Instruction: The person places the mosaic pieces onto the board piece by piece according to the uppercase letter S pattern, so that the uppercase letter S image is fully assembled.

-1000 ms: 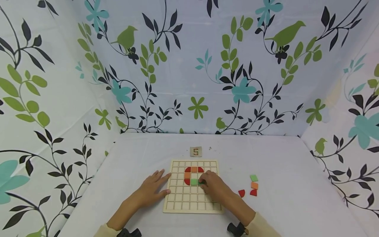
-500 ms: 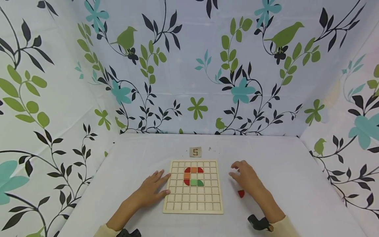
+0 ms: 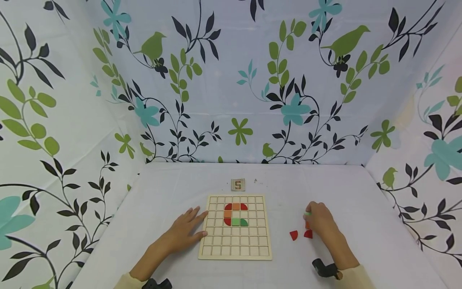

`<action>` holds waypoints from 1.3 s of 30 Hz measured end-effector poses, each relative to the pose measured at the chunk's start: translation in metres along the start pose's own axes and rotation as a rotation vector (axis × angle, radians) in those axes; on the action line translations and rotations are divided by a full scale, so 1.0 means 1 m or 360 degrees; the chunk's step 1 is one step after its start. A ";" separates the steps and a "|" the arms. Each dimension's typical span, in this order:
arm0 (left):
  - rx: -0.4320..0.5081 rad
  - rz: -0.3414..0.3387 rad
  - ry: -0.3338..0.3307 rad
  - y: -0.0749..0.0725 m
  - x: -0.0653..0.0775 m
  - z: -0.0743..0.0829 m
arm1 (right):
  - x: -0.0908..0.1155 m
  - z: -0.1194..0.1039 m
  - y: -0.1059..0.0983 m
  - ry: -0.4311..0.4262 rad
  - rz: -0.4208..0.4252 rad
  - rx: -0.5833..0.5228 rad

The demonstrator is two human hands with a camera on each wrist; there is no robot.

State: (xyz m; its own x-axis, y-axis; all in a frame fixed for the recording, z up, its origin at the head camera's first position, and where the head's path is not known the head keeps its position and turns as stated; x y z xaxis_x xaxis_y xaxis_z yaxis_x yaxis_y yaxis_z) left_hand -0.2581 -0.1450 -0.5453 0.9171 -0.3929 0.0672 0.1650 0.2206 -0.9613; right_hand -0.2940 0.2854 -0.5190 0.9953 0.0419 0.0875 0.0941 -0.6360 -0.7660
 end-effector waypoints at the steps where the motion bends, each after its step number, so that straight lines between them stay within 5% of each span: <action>1: 0.0000 -0.0004 -0.0003 0.000 0.000 0.000 | -0.002 -0.001 0.001 -0.0021 0.0001 -0.0013; 7: 0.0010 -0.0001 0.0000 0.000 0.001 0.001 | -0.007 -0.008 0.010 -0.0168 0.0002 -0.0085; 18: 0.0016 -0.0016 -0.0010 -0.002 0.002 0.001 | -0.003 -0.001 0.013 -0.0184 0.0063 -0.0127; 28: 0.0012 0.0000 -0.0001 -0.003 0.002 0.002 | -0.007 -0.021 0.021 -0.0289 0.0117 0.0006; 39: -0.0011 0.0026 -0.0006 -0.001 0.001 0.001 | -0.026 -0.044 0.045 -0.0300 0.0025 0.0039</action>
State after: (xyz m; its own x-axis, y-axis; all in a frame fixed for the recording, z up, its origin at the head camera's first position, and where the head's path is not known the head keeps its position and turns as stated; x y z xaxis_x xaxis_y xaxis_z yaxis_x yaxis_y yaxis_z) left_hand -0.2574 -0.1446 -0.5442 0.9209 -0.3862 0.0527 0.1477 0.2206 -0.9641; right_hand -0.3169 0.2223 -0.5276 0.9832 0.1772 -0.0437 0.0767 -0.6186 -0.7819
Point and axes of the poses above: each hand's wrist, its own x-axis away from the middle knuckle, its own y-axis out of the palm, z = x × y, the point moved 10 cm from there along -x, towards the middle knuckle, and after that the axes turned 10 degrees about -x, right-handed, at the moved point
